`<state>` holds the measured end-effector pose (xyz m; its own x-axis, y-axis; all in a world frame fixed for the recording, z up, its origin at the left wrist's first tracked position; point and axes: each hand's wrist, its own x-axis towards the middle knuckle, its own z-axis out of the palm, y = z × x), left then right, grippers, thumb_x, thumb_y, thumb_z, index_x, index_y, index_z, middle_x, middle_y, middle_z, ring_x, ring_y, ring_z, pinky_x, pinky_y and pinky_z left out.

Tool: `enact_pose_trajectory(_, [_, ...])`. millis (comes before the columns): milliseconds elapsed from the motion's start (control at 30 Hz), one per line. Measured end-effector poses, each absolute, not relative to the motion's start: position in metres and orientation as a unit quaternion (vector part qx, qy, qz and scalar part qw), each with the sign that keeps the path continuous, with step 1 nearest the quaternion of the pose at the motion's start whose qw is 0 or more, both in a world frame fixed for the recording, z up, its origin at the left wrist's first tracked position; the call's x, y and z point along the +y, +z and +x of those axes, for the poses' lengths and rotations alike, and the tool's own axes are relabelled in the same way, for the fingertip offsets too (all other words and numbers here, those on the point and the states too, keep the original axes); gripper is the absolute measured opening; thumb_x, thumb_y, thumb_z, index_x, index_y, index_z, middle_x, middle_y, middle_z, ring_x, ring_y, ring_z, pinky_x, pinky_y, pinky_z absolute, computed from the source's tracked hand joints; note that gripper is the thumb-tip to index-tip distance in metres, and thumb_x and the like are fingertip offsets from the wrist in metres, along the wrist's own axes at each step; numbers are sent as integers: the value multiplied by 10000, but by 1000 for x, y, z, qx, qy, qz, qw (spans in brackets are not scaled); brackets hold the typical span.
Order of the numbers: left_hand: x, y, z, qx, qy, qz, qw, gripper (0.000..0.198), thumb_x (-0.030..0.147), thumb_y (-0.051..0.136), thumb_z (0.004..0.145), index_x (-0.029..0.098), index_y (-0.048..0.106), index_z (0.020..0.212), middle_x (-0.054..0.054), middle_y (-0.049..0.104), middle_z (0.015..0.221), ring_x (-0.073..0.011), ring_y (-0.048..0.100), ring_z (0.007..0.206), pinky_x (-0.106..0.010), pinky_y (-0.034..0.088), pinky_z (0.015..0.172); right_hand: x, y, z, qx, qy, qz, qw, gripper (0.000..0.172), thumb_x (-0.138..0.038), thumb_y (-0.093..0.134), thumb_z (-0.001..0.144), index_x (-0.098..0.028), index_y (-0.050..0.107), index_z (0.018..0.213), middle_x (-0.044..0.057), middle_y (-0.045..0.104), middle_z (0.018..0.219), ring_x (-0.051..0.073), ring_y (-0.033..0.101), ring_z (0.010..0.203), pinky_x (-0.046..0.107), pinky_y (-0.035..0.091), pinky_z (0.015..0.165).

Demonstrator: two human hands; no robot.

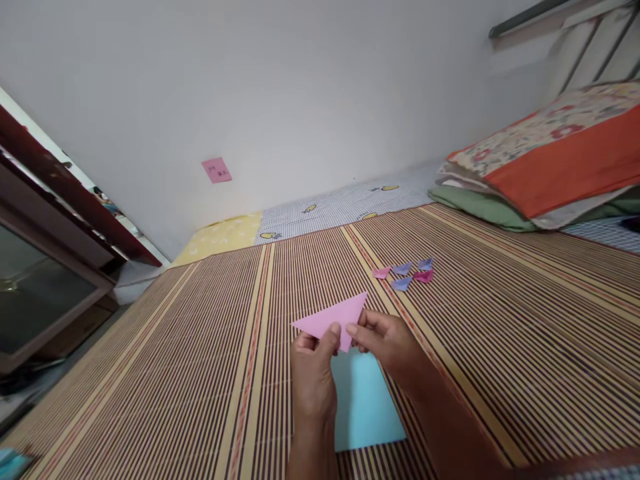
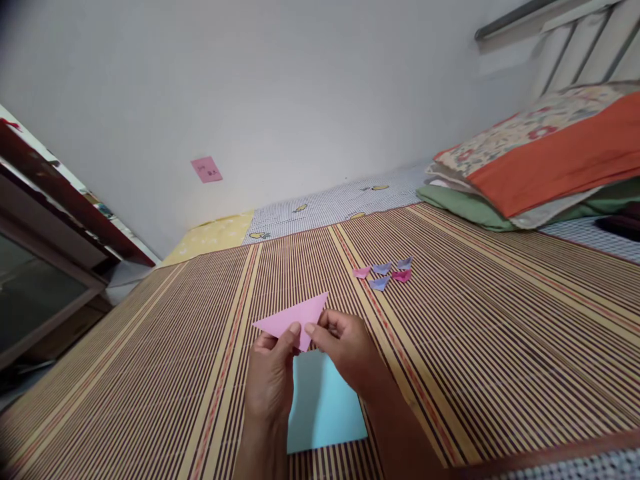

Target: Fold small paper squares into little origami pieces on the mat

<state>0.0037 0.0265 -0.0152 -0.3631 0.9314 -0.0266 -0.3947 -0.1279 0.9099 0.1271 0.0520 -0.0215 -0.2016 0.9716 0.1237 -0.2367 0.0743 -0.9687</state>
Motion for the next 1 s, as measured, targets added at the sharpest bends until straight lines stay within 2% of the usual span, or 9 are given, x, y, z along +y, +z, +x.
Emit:
enact_pose_trajectory(200, [27,-14,5,449,707,262,479,312,342,937,606,125,764,748,-19,710,664,-127,593,581,-244,465,564,48,-19,120,-547,586,-335,495,206,-288,700,826,-186,605,675,-33,573,633,125,474,601,259,361,586])
enact_pose_trajectory(400, [29,-13,5,440,721,236,480,344,322,951,573,116,780,788,-53,761,720,-151,655,624,-262,510,612,49,-21,123,-564,588,-335,473,202,-263,667,810,-196,562,651,-57,493,595,114,414,570,259,316,555])
enact_pose_trajectory(533, [29,-12,5,437,731,227,473,356,316,958,558,116,785,797,-64,778,744,-165,683,654,-268,529,636,47,-19,122,-580,585,-336,456,173,-271,645,806,-187,584,669,-38,531,621,122,447,584,263,341,565])
enact_pose_trajectory(733, [27,-11,7,434,734,227,471,334,313,955,576,127,788,797,-65,785,765,-181,702,668,-276,542,631,43,-13,121,-602,564,-341,451,238,-306,649,824,-190,563,634,-35,517,600,130,452,587,270,335,563])
enact_pose_trajectory(900, [26,-11,7,422,730,236,483,336,334,948,614,129,800,837,-86,803,828,-193,716,742,-296,554,711,42,-9,120,-604,553,-340,462,211,-284,634,830,-198,553,655,-42,498,614,128,424,592,270,323,555])
enact_pose_trajectory(1000, [26,-10,6,418,718,261,491,320,331,946,621,128,799,819,-72,786,789,-176,692,705,-283,538,688,43,-9,121,-598,562,-321,474,204,-274,626,847,-199,553,672,-43,497,636,126,420,607,265,325,559])
